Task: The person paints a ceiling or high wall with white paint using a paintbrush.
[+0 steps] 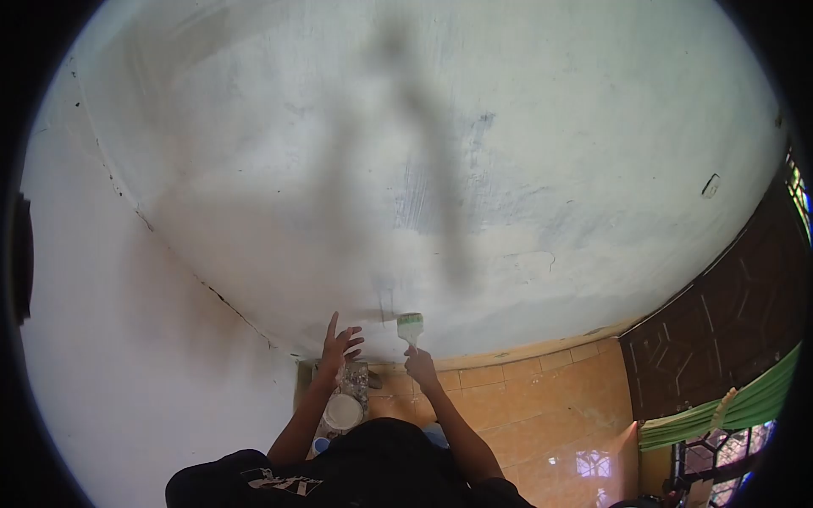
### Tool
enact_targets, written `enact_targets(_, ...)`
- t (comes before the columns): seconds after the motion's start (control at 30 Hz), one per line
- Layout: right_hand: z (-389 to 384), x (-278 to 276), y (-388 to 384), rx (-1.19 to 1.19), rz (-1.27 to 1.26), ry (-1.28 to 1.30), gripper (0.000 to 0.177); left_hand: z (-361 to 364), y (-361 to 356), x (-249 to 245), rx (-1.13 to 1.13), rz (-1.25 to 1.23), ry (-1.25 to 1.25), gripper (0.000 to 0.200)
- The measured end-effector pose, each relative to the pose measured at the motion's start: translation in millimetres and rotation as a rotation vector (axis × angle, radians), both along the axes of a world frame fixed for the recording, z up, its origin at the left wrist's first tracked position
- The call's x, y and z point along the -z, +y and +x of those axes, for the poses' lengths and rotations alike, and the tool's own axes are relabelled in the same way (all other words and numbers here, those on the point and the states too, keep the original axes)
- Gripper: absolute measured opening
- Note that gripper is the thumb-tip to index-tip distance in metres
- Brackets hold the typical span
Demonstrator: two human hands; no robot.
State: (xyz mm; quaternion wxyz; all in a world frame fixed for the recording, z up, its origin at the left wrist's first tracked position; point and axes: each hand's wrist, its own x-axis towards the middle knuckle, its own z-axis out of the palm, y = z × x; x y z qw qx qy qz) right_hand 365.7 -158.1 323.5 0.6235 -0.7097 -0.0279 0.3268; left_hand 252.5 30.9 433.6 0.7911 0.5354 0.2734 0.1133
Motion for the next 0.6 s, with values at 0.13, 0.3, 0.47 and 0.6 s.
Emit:
enact_targets(0.13,2.8,-87.4,13.5,-0.075,0.074,-0.042,0.039,0.1,-0.5,-6.6,-0.007,-0.006,0.005,0.070)
enact_targets(0.3,-19.9,-220.1,7.6,-0.164,0.270,-0.193,0.038,2.3,0.4,-3.6,0.000,-0.005,0.025,0.069)
enact_targets(0.47,-6.8,-341.3,14.4,-0.122,0.450,-0.492,0.038,3.9,-4.7,0.6,0.029,-0.002,-0.003,0.068)
enact_targets(0.6,24.0,-385.5,37.8,-0.045,0.609,-0.469,0.039,4.7,-8.6,-8.9,0.042,-0.005,-0.006,0.067)
